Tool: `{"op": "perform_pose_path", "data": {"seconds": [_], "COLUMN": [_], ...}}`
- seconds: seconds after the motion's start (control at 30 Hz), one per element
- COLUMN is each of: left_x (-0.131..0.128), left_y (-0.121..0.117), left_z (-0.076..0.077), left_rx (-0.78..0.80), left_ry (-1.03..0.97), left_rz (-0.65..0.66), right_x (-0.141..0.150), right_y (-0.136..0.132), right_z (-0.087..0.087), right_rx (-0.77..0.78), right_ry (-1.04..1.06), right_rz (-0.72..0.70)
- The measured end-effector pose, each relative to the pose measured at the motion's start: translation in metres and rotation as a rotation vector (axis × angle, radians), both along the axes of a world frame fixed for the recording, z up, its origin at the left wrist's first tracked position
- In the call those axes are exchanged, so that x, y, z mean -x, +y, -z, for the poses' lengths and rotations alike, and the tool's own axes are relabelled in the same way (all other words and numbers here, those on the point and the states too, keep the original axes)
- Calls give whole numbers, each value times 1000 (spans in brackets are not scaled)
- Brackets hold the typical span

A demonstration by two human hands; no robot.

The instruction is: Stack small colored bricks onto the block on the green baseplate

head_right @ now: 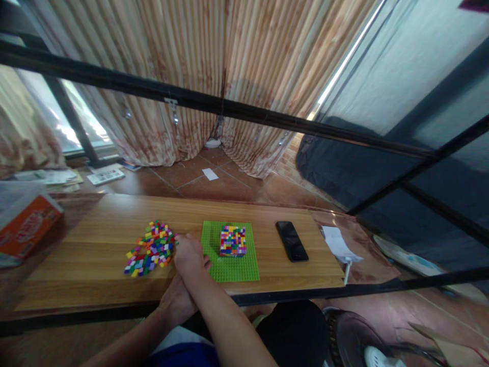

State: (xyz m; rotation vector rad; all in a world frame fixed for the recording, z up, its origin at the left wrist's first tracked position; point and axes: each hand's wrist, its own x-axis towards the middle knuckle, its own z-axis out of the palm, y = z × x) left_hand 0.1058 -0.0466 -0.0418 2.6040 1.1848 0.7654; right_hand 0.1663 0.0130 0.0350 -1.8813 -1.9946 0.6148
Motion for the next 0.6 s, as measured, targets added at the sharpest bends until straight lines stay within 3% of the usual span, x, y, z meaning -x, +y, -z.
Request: {"op": "perform_pose_path", "data": {"seconds": [0.27, 0.43, 0.6], "left_x": [-4, -6, -9], "left_y": [-2, -4, -5], "left_z": [-17, -29, -41], "left_rx": [49, 75, 59], "left_ry": [49, 104, 115], "left_rz": [38, -9, -31], "right_x": [-17, -27, -53], "right_y": [3, -7, -19], "right_z": [-3, -1, -3], "right_rx": [-129, -231, -289], "right_ry": [290, 528, 606], "right_rz": [46, 65, 119]}}
